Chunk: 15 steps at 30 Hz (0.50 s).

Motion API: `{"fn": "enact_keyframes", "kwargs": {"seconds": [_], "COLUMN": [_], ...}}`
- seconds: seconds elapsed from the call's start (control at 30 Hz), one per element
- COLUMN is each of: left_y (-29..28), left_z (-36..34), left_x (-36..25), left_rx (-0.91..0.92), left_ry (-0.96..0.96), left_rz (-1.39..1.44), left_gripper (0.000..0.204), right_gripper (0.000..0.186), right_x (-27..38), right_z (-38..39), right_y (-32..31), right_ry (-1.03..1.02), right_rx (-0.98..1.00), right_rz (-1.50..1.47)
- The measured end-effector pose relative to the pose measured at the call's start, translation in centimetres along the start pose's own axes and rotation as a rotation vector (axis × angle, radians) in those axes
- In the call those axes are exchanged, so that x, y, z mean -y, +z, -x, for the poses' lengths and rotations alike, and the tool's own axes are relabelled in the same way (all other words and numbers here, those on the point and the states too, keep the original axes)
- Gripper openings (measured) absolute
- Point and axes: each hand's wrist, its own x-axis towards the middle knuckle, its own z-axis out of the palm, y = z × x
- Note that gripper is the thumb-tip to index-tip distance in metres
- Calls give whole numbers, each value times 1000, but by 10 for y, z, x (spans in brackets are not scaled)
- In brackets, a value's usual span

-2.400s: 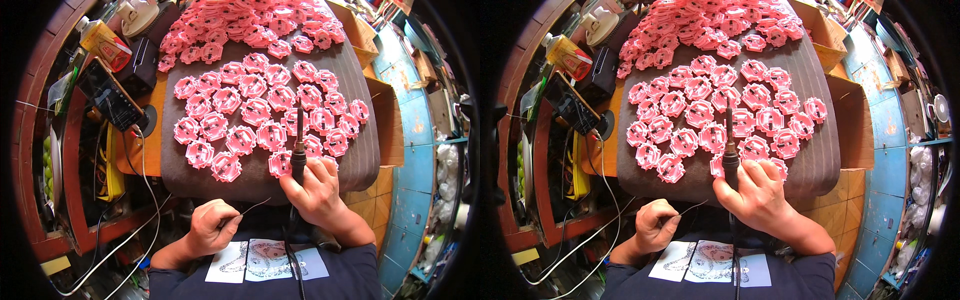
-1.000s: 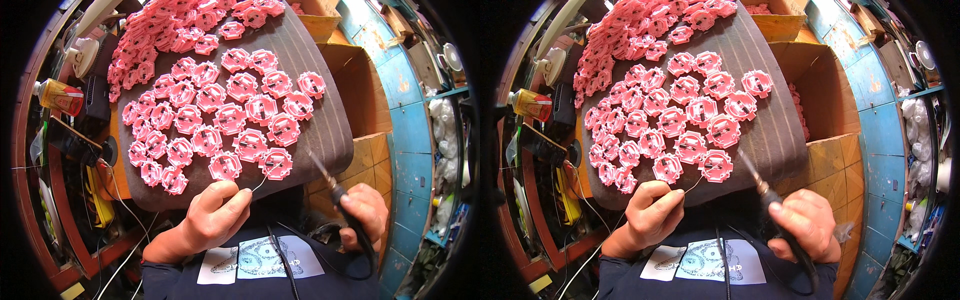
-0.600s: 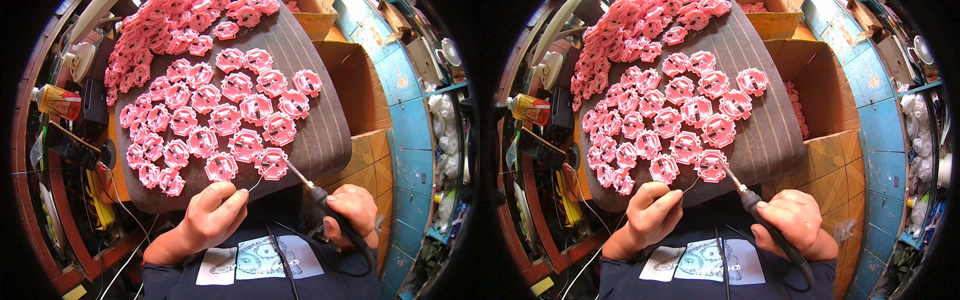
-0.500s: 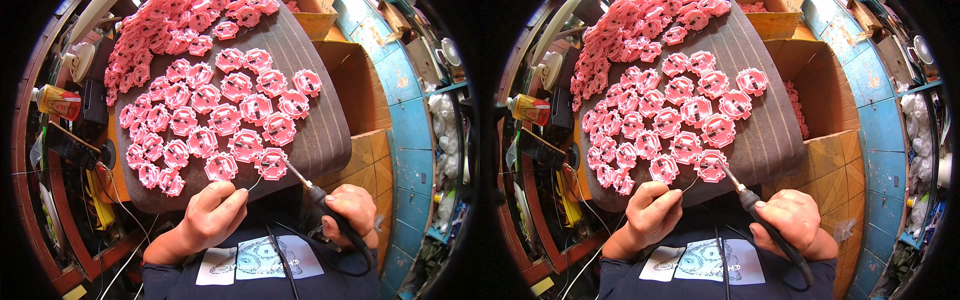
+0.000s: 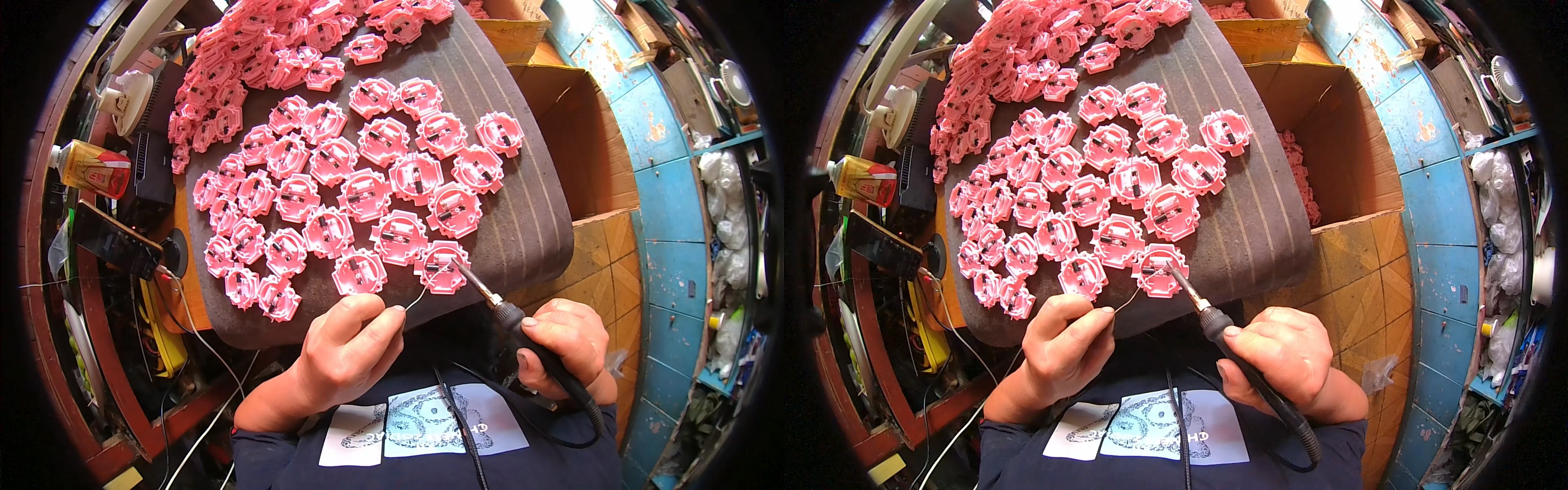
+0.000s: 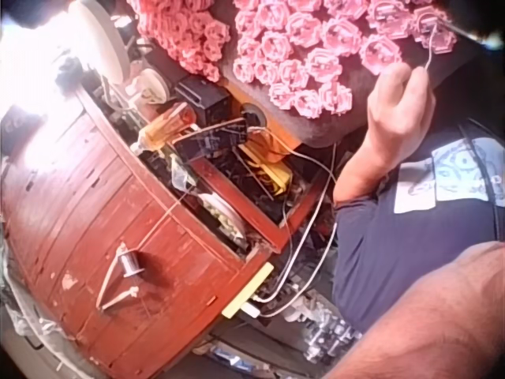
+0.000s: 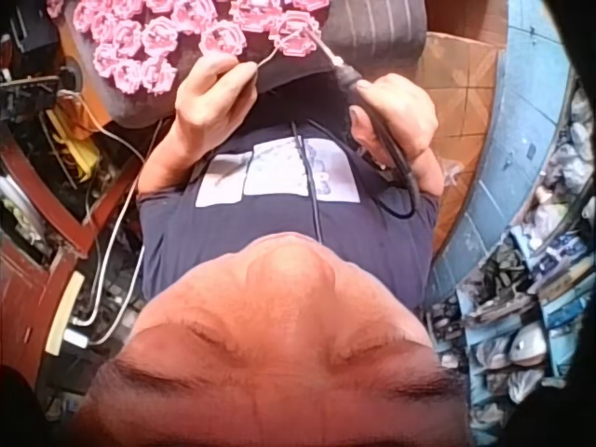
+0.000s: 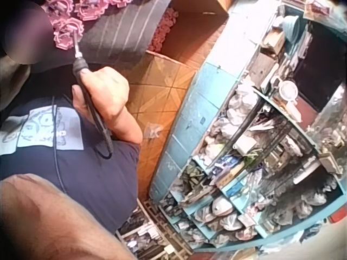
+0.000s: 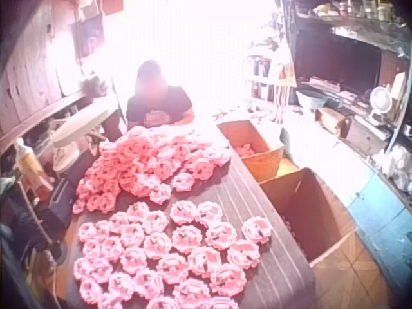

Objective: The person uses a soldering iron to attach small metal pieces to pink plastic components on a workbench. They handle the components one at a time, applying solder to specific points and placing finished units into a cardboard box.

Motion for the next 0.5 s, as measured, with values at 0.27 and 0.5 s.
{"fn": "enact_keyframes", "kwargs": {"seconds": [0.27,0.5], "left_y": [1,-6], "left_z": [0,6], "left_x": [0,-3], "left_rx": [-4,16], "left_ry": [-6,-5], "left_rz": [2,1], "left_gripper": [37,37], "right_gripper": [29,32], "right_x": [0,4], "right_z": [2,4], "right_y": [-1,-9], "right_ry": [12,-29], "right_rx": [-53,-16], "right_rz": [-9,-46]}}
